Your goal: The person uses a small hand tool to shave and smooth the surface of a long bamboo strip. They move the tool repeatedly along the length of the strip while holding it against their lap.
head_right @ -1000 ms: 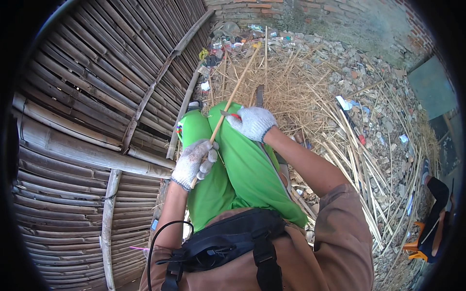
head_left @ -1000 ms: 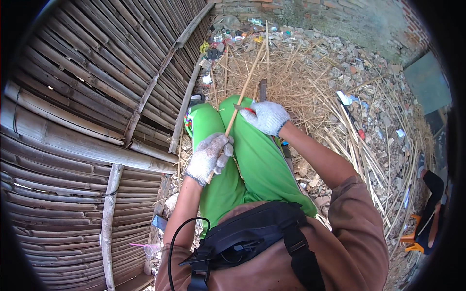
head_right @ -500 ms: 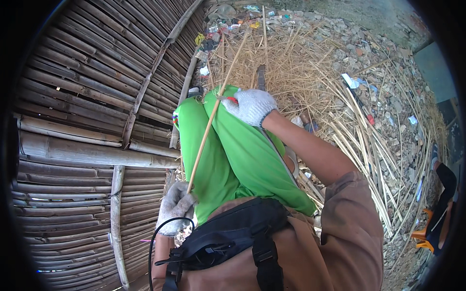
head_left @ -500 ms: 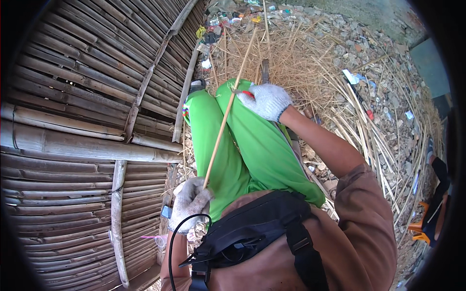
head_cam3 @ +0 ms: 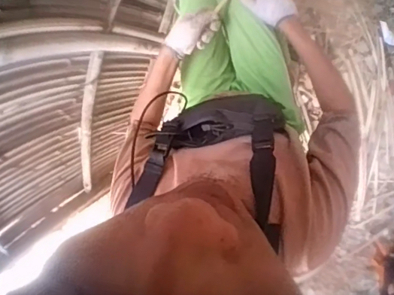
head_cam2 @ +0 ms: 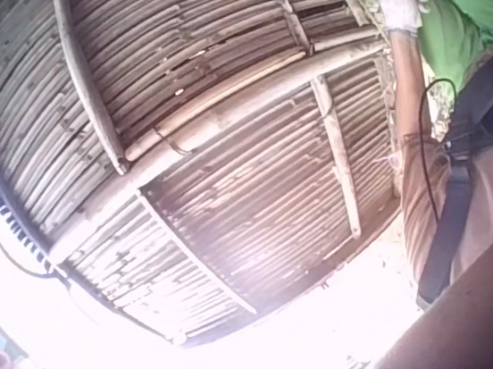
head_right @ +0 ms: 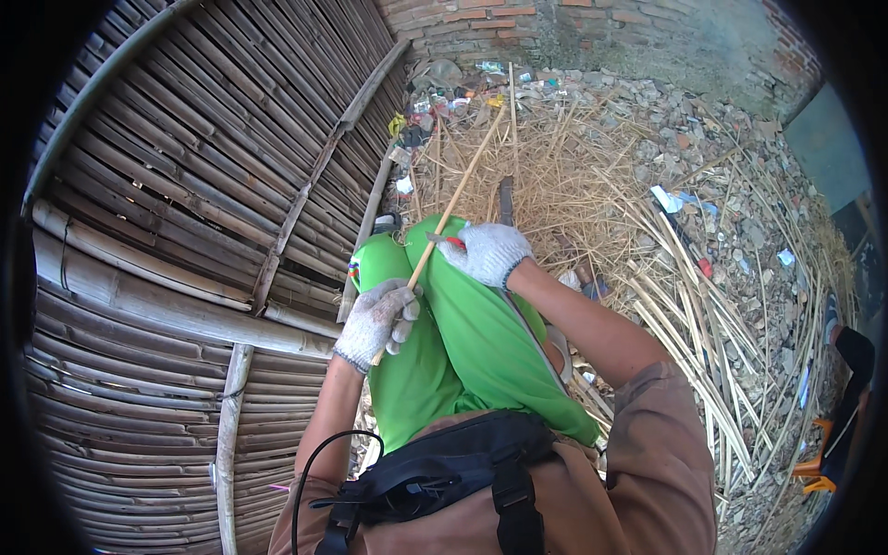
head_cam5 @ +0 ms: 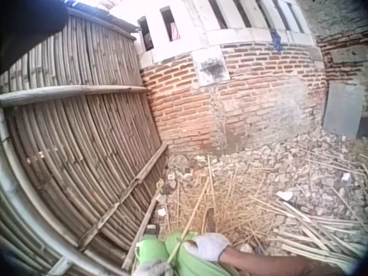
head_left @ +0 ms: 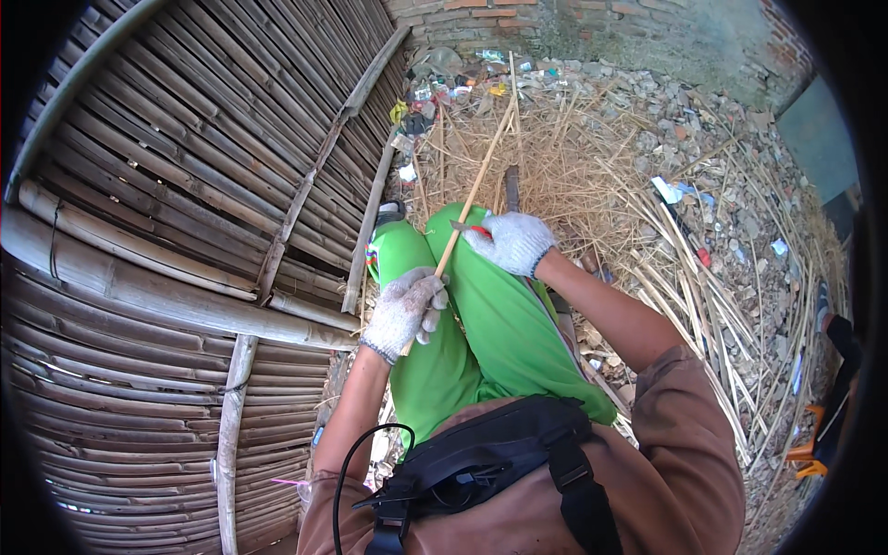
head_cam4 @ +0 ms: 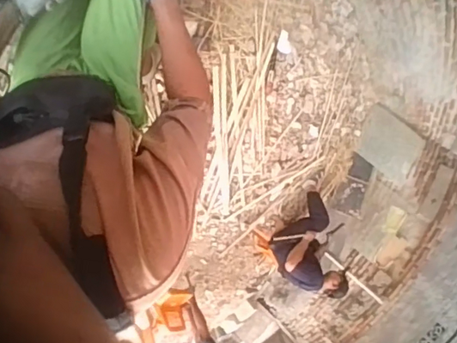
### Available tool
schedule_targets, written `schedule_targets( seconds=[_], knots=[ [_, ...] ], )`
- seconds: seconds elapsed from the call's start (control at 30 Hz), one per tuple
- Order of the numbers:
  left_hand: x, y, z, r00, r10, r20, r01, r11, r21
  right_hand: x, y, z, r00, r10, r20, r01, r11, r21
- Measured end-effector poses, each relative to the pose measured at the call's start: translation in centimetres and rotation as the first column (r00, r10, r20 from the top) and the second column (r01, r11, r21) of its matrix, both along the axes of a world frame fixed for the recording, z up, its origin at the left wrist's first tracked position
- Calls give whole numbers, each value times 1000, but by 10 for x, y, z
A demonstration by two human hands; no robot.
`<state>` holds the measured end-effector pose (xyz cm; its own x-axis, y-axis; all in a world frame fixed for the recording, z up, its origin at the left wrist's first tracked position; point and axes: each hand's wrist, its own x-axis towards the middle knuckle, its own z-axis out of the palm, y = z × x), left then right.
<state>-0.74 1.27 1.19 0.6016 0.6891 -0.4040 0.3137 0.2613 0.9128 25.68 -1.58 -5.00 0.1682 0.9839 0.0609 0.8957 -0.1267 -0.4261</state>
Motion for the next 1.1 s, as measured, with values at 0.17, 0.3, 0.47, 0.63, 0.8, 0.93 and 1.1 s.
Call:
schedule_targets(
  seconds=[0.17,0.3,0.47,0.63,0.8,0.93,1.1],
  knots=[
    [-25,-32,12,999,53,-12,-53,998,-38,4,-4,-7,999,-42,-32,41,999,-28],
    [-84,-69,20,997,72,24,-70,996,-57,2,-5,4,998,-57,-35,57,998,-15],
    [-134,-102,-15,969,214,123,-197,971,-139,-8,-4,9,998,-52,-34,50,996,-69],
    [-138,-104,12,945,64,-322,63,927,370,0,-1,-4,998,-52,-30,52,999,-9],
    [-150,-115,6,842,248,-480,321,484,814,0,-3,-3,998,-47,-31,47,999,12],
    [-139,-116,-3,793,301,-530,327,523,787,1,1,-3,999,-40,-19,40,999,3],
    [-86,-82,-27,920,252,-301,163,451,877,-3,-5,10,1000,-23,11,23,998,-59]
  ],
)
